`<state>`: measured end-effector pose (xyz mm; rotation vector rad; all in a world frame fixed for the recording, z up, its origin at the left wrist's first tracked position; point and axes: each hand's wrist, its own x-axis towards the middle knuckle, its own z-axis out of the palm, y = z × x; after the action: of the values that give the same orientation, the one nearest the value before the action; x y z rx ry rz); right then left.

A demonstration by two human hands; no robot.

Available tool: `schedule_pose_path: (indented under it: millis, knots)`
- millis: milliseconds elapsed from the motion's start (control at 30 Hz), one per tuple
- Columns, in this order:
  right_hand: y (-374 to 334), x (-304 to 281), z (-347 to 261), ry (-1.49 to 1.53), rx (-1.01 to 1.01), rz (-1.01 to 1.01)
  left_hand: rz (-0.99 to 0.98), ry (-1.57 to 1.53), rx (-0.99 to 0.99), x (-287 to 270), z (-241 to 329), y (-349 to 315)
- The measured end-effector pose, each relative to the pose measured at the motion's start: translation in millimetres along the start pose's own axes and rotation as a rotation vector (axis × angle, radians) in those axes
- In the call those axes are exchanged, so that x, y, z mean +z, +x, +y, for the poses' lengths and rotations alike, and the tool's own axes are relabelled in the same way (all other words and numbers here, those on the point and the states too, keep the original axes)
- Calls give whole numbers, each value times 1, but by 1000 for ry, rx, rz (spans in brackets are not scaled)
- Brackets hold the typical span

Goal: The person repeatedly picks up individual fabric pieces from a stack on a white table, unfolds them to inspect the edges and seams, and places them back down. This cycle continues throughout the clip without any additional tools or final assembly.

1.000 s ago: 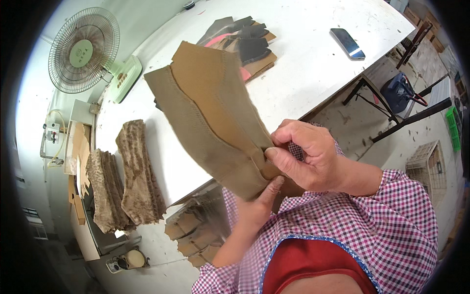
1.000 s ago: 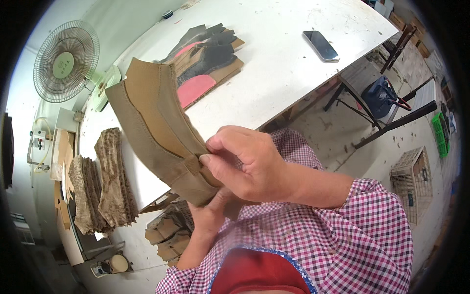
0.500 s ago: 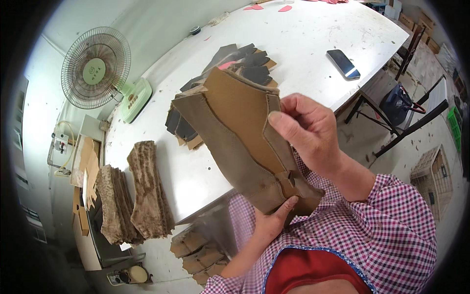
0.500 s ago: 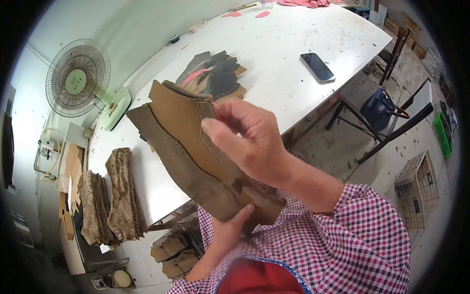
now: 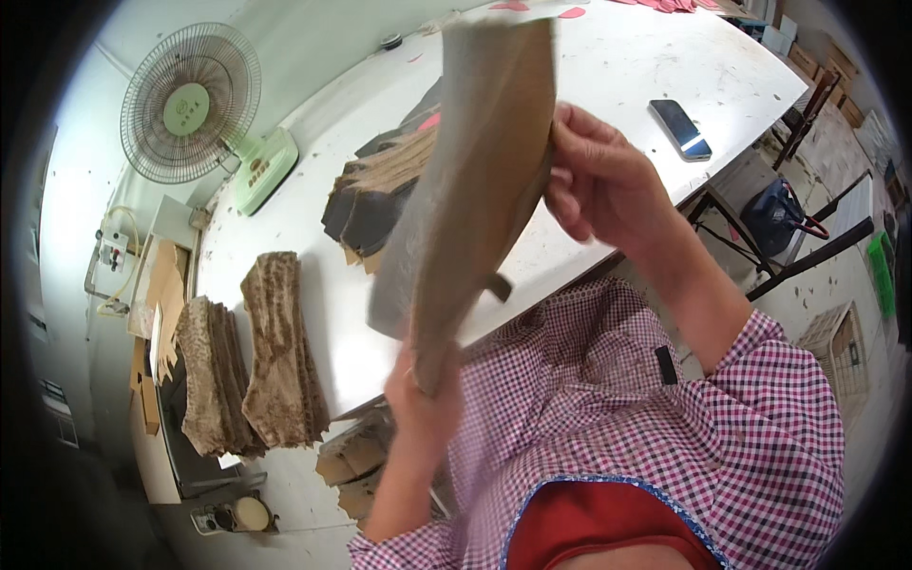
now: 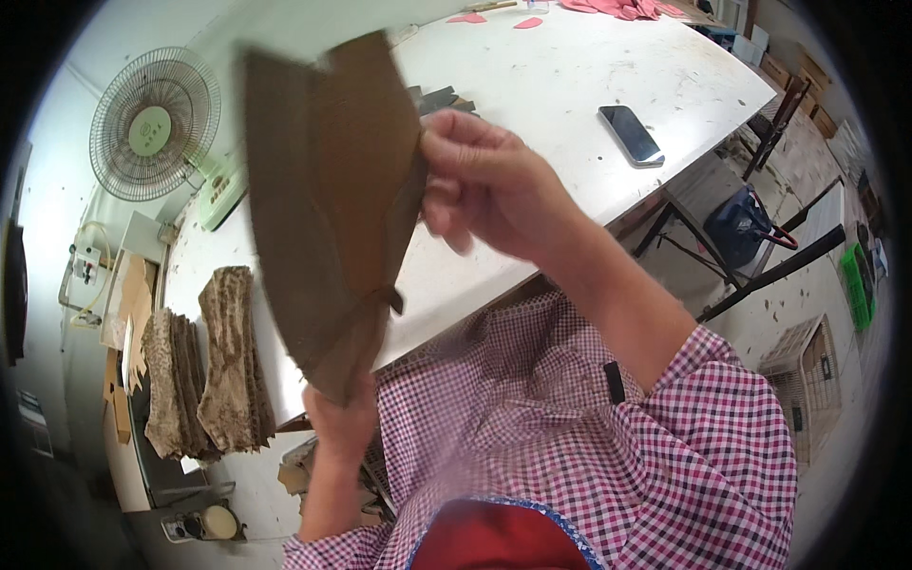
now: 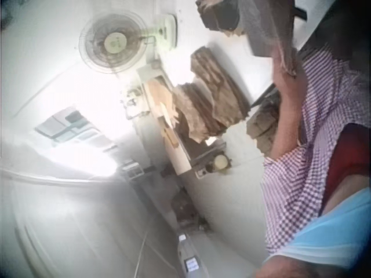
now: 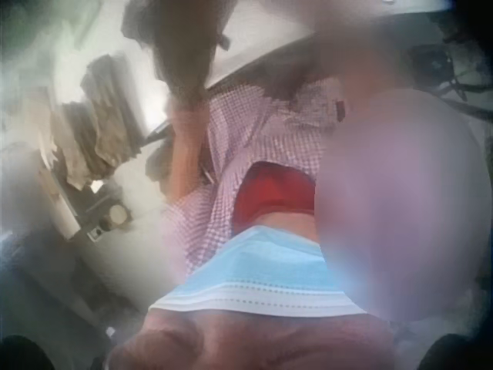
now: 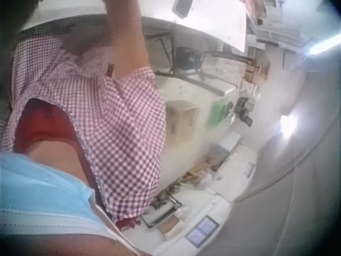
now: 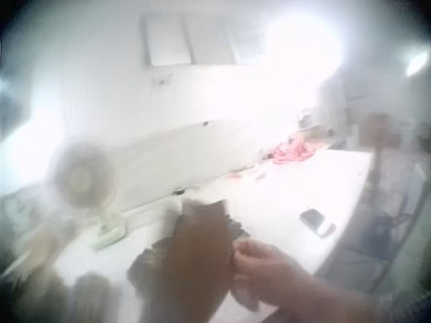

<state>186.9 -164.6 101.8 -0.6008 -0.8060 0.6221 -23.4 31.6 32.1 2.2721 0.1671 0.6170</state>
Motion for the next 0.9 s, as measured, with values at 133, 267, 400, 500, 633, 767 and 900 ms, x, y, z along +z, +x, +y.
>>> schedule_pose_path:
  millis: [133,267,400,500,633,767,900]
  knots:
    - [18,-95,10,93,148,-98,156,104,129,-3,-36,44]
    - [13,-121,11,-499,458,-145,-243,340,130,21,-74,38]
    - [3,-119,0,-1005,800,-41,-383,268,17,35,-58,28]
    - [13,-72,19,-1603,623,-217,-331,258,102,50,-59,31]
    - [3,8,72,-1707,343,-585,-190,301,269,70,-56,30]
    - [0,15,110,-1744,406,-513,-98,168,285,68,-78,9]
    - [-2,18,122,-1824,250,-510,-53,166,357,59,-84,-1]
